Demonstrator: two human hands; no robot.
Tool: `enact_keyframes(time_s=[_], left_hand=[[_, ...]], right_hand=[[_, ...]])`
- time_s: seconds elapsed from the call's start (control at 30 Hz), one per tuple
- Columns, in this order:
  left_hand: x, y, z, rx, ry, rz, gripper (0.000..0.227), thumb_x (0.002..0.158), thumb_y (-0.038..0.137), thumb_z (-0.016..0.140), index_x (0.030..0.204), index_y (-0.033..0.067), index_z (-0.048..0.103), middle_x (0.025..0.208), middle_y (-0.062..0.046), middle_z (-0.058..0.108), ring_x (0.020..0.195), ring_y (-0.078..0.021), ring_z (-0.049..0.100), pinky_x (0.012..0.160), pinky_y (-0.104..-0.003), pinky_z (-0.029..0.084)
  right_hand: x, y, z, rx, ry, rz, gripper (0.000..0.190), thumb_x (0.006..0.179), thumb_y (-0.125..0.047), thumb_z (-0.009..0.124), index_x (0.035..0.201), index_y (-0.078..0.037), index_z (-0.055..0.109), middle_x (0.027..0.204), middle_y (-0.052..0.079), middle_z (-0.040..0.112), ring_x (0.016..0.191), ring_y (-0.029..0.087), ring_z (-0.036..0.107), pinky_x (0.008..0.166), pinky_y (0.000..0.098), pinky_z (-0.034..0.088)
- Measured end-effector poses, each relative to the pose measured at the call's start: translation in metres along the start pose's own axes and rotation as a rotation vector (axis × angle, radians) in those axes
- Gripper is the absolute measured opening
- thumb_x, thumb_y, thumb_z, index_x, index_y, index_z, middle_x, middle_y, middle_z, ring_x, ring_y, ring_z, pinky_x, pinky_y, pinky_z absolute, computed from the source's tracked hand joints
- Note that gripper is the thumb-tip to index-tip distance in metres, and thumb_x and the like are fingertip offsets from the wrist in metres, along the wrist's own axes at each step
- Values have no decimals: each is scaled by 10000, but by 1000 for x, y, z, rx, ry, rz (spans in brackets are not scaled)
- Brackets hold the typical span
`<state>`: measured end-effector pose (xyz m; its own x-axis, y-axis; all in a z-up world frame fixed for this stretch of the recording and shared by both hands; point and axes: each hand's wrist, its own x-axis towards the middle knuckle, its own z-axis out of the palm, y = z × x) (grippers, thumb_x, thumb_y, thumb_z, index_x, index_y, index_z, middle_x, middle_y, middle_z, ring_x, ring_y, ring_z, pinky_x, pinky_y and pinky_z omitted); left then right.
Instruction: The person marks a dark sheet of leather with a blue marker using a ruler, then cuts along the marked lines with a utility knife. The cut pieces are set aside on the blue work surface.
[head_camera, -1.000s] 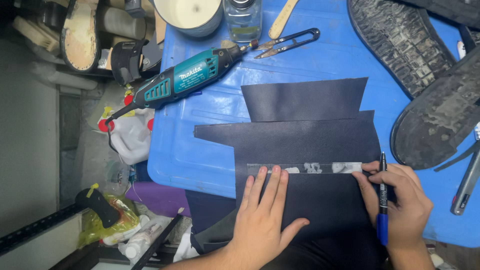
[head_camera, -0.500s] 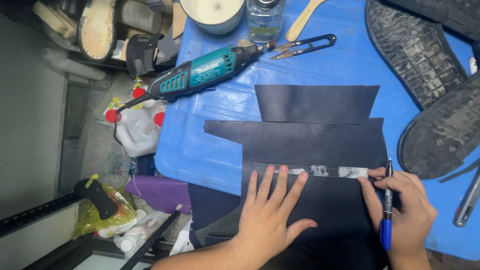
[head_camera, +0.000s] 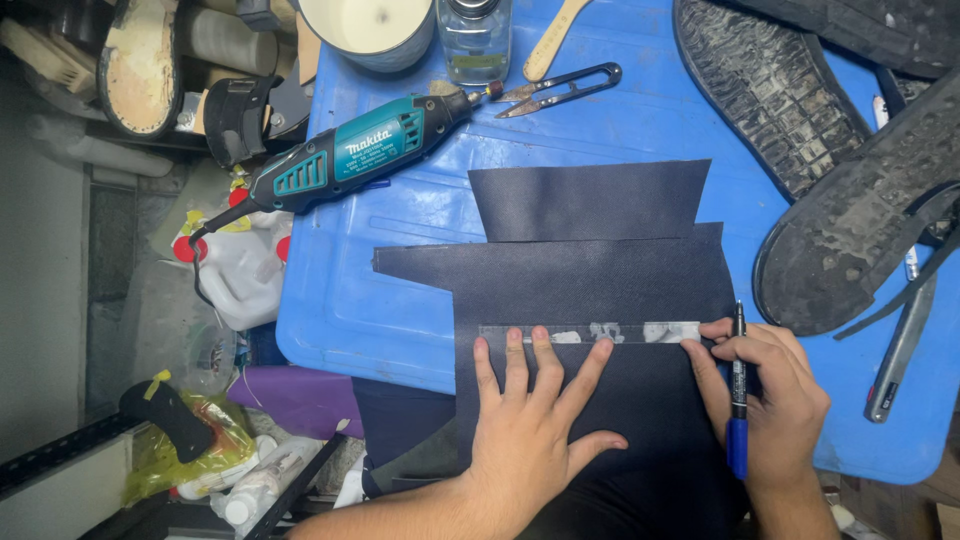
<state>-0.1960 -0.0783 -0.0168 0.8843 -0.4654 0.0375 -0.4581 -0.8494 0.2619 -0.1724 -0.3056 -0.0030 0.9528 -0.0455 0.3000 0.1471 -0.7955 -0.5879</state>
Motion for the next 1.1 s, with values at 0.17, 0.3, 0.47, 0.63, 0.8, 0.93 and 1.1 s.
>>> enact_keyframes(time_s=[0.17,0.3,0.47,0.63,0.8,0.93,1.1], left_hand=[[3,5,-1,36,-26,-21,972,854,825,504,1605,227,350,1423,-282,445,1354,-550,391,1079,-785,256],[4,6,-3,63,0,-32,997,844,840,516,1617,228,364,1435,-245,447,1358,-525,392,1097,-775,267],[2,6,-3,87,14,-35,1003,840,839,541,1620,229,378,1459,-243,435,1380,-505,384,1124,-759,264],[1,6,2,57,11,-42,987,846,819,561,1576,163,454,1487,-238,414,1399,-511,360,1122,-764,248],[1,6,7,56,40,-32,935,842,810,551,1502,149,546,1548,-155,391,1420,-489,343,1136,-767,235],[1,6,10,52,8,-18,936,846,812,536,1485,129,569,1538,-170,391,1417,-500,337,1126,-775,226],[1,6,12,15,-10,-10,857,865,777,566,1421,127,625,1522,-175,401,1412,-529,337,1130,-792,213]], right_hand=[[0,2,-3,66,26,-17,232,871,-6,794,997,5,599,1041,147,727,1003,262,705,926,350,548],[8,2,-10,152,-13,-49,139,974,-63,636,1086,16,612,1089,160,717,1052,257,678,986,326,524],[32,-18,-7,346,-255,-74,277,903,-48,574,1126,-9,733,1115,208,658,1008,269,650,942,348,505],[71,-53,36,544,-522,-103,247,855,-87,669,1080,-9,734,1070,133,760,972,230,757,859,327,581],[84,-77,64,494,-645,28,205,833,-142,735,1008,-40,765,1007,81,820,923,183,809,817,296,623],[85,-81,67,470,-656,23,215,822,-155,747,1006,-44,767,979,79,821,903,186,813,800,300,625],[84,-83,69,449,-676,4,204,817,-174,757,986,-60,780,960,79,823,865,181,819,763,293,643]])
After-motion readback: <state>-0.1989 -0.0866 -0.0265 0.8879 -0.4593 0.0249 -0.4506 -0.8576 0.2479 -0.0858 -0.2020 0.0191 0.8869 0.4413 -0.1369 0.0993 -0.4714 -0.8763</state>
